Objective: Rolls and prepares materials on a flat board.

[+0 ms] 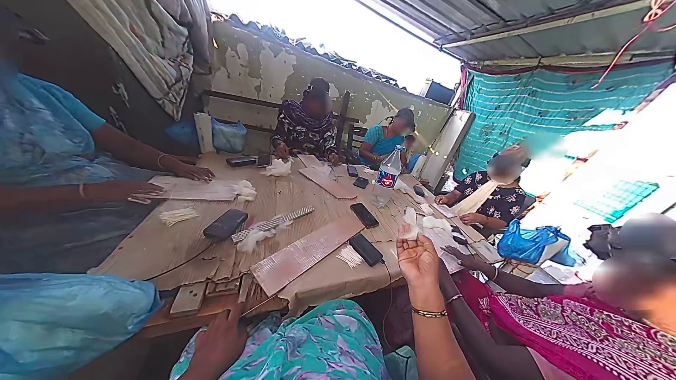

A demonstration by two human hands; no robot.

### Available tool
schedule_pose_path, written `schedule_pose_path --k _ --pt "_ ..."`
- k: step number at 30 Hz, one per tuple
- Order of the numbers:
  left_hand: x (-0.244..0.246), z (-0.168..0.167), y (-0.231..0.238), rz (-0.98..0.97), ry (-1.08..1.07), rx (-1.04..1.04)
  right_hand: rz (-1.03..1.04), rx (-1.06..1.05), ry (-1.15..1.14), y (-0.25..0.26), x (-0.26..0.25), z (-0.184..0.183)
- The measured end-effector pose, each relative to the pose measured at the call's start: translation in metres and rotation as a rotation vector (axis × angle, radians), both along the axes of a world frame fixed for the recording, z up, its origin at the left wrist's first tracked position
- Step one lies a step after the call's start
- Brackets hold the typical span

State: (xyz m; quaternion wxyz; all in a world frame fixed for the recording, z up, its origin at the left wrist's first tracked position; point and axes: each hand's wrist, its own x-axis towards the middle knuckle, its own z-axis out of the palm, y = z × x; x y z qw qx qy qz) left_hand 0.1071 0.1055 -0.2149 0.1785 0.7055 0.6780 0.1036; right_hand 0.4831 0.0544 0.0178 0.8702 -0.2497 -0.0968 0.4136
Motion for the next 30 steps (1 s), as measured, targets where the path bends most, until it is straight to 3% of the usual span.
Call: schedule_pose_path --k 5,13,21,30 --pt "0.001 0.009 -0.001 0.013 0.043 -0.051 -0.044 0.236 0.009 -0.006 0.008 0.040" --pt "0.001 0.011 -0.004 0.019 0.063 -0.080 -0.018 0.004 0.272 0.014 0.006 -0.022" --pt "-0.001 0.005 -0.002 0.016 0.027 -0.037 0.042 0.098 0.166 0.004 0.001 -0.006" --pt "0.000 0.008 -0.001 0.007 0.032 -0.061 0.096 0.046 0.113 -0.013 -0.012 -0.010"
